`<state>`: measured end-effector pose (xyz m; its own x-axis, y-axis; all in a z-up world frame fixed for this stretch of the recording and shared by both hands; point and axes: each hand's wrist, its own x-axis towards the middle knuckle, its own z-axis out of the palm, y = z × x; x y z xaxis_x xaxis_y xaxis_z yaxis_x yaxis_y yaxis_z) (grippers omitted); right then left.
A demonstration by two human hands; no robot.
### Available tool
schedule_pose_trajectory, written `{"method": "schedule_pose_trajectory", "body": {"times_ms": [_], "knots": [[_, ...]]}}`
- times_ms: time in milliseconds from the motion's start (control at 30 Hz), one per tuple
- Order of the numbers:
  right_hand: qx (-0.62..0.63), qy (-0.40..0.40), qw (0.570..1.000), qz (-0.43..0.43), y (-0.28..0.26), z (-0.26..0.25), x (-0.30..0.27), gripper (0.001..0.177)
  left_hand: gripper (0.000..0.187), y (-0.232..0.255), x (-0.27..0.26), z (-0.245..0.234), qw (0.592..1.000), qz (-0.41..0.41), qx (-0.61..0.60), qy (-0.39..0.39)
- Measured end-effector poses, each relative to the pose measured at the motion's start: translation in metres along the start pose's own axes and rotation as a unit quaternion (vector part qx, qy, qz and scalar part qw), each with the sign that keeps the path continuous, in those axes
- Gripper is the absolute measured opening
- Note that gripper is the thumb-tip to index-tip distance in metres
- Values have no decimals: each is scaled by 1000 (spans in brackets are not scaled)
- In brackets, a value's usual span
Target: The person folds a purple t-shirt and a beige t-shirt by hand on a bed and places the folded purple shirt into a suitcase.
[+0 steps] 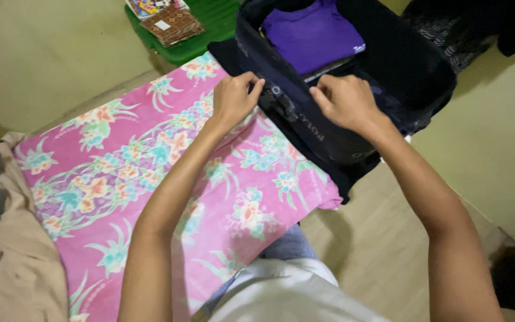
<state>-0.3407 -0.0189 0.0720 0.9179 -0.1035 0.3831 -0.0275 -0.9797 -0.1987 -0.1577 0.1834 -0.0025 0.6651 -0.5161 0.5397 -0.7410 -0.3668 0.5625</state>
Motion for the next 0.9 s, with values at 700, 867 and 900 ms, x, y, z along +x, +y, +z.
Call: {"method": "schedule_pose_trajectory", "body": {"times_ms": [700,867,900], "knots": [[167,-110,977,-69,-72,151,7,22,20,-54,-158,-103,981,-188,14,-45],[145,-62,982,-100,-71,172,3,23,21,-78,-189,-108,972,-228,34,-46],[163,-42,978,-125,-72,175,1,21,21,-81,-195,-111,971,-232,35,-43]]}}
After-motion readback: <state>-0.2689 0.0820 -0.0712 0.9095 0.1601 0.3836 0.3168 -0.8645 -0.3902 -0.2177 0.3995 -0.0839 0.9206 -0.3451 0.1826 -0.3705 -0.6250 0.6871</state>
